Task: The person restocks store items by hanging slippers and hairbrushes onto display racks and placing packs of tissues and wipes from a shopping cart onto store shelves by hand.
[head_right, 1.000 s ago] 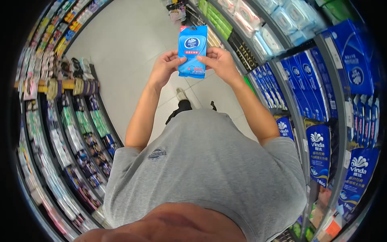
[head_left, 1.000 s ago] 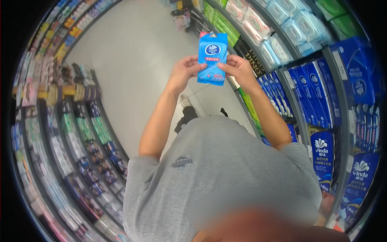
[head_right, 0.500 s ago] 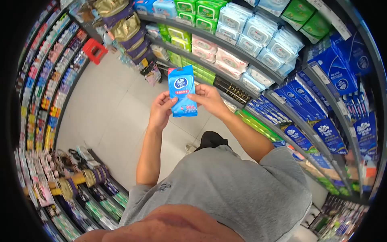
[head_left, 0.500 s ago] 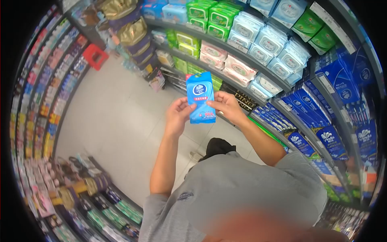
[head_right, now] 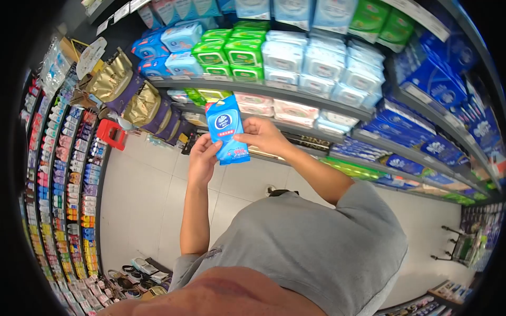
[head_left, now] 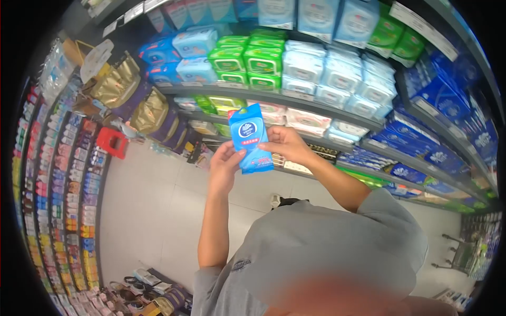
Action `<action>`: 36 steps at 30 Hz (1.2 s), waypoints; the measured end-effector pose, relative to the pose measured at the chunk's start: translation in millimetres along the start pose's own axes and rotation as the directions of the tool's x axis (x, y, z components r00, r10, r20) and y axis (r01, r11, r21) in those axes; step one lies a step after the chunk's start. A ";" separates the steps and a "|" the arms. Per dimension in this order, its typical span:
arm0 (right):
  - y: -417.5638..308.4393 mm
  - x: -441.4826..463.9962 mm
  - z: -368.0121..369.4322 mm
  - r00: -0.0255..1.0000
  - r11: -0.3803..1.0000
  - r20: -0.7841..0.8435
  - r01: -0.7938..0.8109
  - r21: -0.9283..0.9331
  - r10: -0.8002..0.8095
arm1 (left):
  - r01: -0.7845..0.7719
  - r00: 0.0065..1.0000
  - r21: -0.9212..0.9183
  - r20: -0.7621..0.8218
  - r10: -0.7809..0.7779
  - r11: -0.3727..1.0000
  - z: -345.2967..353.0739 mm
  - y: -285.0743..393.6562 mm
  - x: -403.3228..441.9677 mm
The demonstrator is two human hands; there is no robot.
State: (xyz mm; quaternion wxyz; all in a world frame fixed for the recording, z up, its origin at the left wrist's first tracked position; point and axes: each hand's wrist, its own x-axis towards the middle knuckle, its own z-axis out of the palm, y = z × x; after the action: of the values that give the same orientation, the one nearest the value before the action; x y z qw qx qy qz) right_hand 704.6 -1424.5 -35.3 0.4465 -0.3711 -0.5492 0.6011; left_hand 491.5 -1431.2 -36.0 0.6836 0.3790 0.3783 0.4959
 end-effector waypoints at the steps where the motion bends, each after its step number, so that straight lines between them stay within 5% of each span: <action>1: 0.6 11.1 0.4 1.000 1.000 -0.024 0.000 0.013 0.000 | -0.008 1.000 0.021 0.016 0.008 1.000 -2.3 5.1 11.3; 18: -56.5 96.7 -17.9 0.919 0.968 -0.305 0.235 -0.083 -0.249 | -0.062 0.918 0.128 0.396 0.006 0.990 6.1 85.6 155.0; 36: -136.5 213.6 12.4 0.646 0.857 -0.587 0.228 -0.462 -0.488 | -0.458 0.656 0.104 0.710 0.257 0.883 10.6 197.0 302.6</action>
State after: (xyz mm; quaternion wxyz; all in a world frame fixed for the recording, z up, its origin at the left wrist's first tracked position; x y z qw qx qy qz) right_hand 641.0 -1227.1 111.1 0.6557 -0.5206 -0.5043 0.2112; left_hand 490.9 -1097.3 101.7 0.6017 0.6909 0.0848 0.3916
